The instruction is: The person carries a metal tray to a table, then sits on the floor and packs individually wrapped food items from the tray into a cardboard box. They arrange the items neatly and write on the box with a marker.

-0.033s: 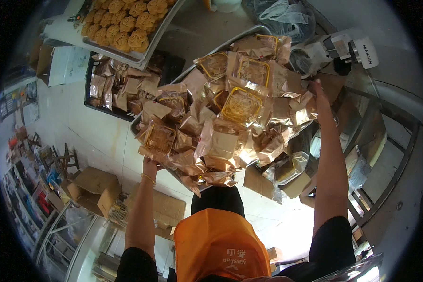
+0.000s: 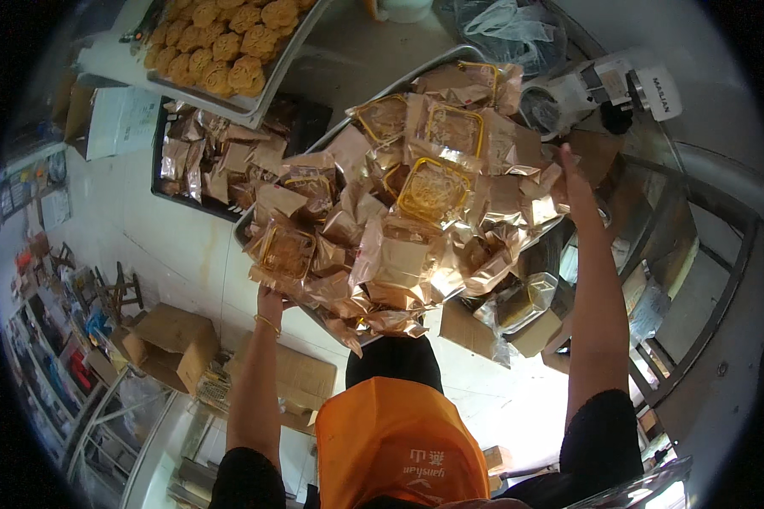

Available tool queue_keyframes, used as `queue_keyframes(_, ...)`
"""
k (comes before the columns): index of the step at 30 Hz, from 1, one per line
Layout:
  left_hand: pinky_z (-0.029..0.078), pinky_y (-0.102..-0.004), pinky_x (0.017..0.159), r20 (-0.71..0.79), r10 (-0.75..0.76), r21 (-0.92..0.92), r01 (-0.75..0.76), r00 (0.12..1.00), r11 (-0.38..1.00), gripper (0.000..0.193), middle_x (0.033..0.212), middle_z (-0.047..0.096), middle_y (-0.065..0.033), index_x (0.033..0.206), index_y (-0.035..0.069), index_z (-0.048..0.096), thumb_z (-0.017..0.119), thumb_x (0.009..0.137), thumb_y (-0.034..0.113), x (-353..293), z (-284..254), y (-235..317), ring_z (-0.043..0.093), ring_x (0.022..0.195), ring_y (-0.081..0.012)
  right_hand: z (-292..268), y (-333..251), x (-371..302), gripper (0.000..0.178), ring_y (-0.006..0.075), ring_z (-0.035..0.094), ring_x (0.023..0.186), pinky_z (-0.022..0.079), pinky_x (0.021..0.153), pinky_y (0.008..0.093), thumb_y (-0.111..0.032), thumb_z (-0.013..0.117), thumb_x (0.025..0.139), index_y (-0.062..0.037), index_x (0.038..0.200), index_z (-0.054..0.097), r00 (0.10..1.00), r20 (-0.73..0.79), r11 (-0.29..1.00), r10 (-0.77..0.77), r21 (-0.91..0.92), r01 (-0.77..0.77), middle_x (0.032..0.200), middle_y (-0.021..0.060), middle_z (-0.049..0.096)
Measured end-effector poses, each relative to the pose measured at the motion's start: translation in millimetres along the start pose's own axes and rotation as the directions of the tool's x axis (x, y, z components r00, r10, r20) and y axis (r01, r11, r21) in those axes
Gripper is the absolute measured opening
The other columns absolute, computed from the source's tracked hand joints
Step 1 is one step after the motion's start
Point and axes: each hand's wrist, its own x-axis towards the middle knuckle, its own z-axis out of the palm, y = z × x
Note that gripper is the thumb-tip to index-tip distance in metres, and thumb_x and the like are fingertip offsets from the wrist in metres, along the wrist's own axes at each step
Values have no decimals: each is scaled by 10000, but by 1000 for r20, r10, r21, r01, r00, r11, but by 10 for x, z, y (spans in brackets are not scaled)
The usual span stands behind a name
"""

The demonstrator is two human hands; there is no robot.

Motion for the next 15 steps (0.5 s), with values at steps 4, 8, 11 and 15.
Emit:
queue_keyframes(4, 629, -364, 586, -15, 65, -5, -65, 998, 998, 263, 1058, 660, -141, 1245, 71, 472, 458, 1001, 168, 35, 123, 57, 693, 834, -241, -177, 121, -234, 676, 209, 567, 1039, 414, 948, 338, -579, 483, 959, -27, 1341, 564, 899, -340, 958, -275, -180, 225, 1195, 108, 625)
queue_keyframes(8, 612, -345, 559, -24, 16, -28, -16, 1000, 999, 319, 1017, 661, -132, 1254, 72, 472, 477, 1000, 265, 75, 31, -115, 681, 797, -217, -184, 1048, -1078, 627, 250, 481, 1205, 424, 962, 449, -573, 480, 941, -158, 1411, 471, 989, -102, 891, 110, 451, -52, 1377, 51, 484)
queue_keyframes(11, 593, -337, 539, -25, 64, 31, -63, 998, 998, 330, 928, 670, -111, 1237, 72, 490, 488, 991, 292, 2, 44, 2, 668, 737, -206, 117, 2151, -1589, 605, 271, 438, 1279, 435, 969, 513, -556, 472, 941, -226, 1445, 415, 877, 209, 658, 432, 592, -465, 1465, 5, 413)
queue_keyframes(15, 591, -338, 571, -62, 72, 62, -68, 995, 996, 203, 799, 669, -75, 1058, 96, 576, 528, 945, 257, -136, 215, 201, 656, 658, -193, 796, 3305, -1664, 460, 257, 534, 1206, 479, 930, 424, -285, 550, 946, -197, 1392, 480, 928, 117, 892, 353, 257, -372, 1379, 37, 526)
